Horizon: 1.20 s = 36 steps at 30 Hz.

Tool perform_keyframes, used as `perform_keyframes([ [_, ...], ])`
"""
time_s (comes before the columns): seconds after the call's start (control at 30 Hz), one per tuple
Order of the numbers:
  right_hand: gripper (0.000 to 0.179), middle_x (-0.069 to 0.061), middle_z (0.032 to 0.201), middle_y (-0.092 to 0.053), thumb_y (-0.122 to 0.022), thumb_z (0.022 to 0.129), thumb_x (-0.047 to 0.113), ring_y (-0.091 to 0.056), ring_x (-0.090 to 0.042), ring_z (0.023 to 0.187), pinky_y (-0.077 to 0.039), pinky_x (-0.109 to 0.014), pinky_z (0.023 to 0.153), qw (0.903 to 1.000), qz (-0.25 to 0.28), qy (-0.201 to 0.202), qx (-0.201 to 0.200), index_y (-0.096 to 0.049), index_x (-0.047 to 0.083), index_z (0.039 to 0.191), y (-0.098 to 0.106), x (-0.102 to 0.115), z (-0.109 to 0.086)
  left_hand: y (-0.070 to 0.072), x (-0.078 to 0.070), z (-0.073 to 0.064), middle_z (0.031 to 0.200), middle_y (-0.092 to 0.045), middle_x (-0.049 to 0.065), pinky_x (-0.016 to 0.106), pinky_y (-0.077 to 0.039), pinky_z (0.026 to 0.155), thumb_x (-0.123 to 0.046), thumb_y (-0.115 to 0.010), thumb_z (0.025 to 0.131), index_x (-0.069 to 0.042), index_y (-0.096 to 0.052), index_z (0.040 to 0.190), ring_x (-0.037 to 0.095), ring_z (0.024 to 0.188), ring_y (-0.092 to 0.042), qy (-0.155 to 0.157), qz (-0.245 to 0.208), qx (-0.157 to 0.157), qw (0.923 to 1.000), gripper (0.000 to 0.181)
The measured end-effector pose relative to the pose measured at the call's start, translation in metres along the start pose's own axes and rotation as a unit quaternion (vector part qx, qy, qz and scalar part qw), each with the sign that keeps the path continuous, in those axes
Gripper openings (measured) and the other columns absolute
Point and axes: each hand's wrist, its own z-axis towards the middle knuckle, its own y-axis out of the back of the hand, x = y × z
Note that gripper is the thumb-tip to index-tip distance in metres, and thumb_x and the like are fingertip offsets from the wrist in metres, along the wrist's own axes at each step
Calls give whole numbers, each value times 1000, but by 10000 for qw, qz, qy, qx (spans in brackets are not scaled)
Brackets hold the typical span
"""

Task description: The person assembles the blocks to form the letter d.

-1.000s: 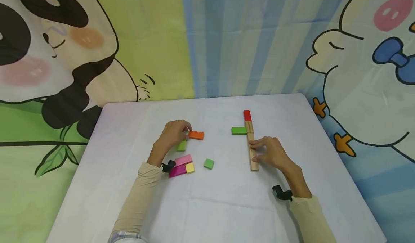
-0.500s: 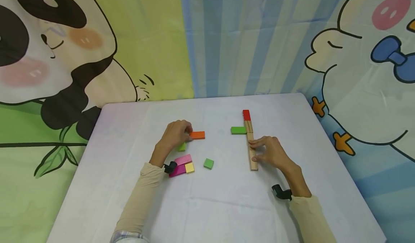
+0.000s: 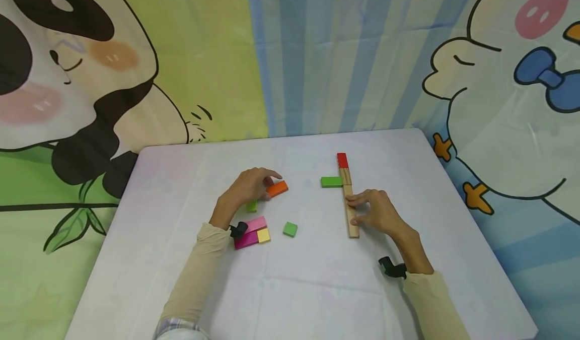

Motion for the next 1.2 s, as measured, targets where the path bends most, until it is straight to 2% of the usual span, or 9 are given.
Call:
perform_keyframes([
  [0.17, 55, -11, 134, -78, -100, 71, 0, -68, -42, 131, -44, -66, 119, 10000, 2, -37, 0, -80, -1, 123, 0, 0, 0, 0, -1, 5, 118, -80, 2, 48, -57, 104, -7, -93, 86, -27, -74, 144, 23, 112, -71, -105, 56, 184, 9998, 64],
  [0.33, 56, -11, 134, -78, -100, 71, 0, -68, -42, 130, -44, -66, 119, 10000, 33, -53, -5, -80, -1, 123, -1, 1, 0, -1, -4, 7, 121, -81, 3, 43, -58, 95, -10, -94, 85, -32, -73, 143, 22, 109, -72, -224, 117, 233, 9994, 66],
  [0.5, 56, -11, 134, -78, -100, 71, -1, -68, -42, 130, -45, -65, 118, 10000, 59, -41, 0, -80, -1, 122, -1, 2, 1, -4, -6, 11, 119, -82, 2, 42, -58, 97, -15, -97, 83, -28, -79, 136, 21, 109, -73, -365, 124, 229, 9990, 58],
  [0.73, 54, -11, 134, -78, -100, 70, 0, -67, -43, 130, -46, -66, 117, 9999, 15, -118, -4, -81, -1, 121, 0, 4, 1, -14, -8, 24, 106, -80, -1, 41, -58, 93, -18, -97, 83, -26, -79, 135, 17, 98, -71, -696, 93, 283, 9971, 57],
  [0.93, 55, -12, 133, -78, -100, 69, -2, -67, -43, 130, -46, -66, 117, 9999, 61, -89, -11, -81, -2, 121, 0, 3, 1, -19, -18, 30, 103, -79, 0, 39, -56, 90, -18, -98, 82, -22, -77, 135, 18, 95, -69, -914, 58, 303, 9953, 56],
  [1.2, 54, -11, 133, -78, -100, 69, -2, -67, -43, 131, -46, -65, 117, 9999, 68, -128, -19, -81, -1, 120, 0, 2, 1, -23, -27, 34, 105, -75, 0, 41, -52, 97, -23, -97, 84, -23, -73, 134, 18, 98, -66, -892, 155, 377, 9952, 55],
])
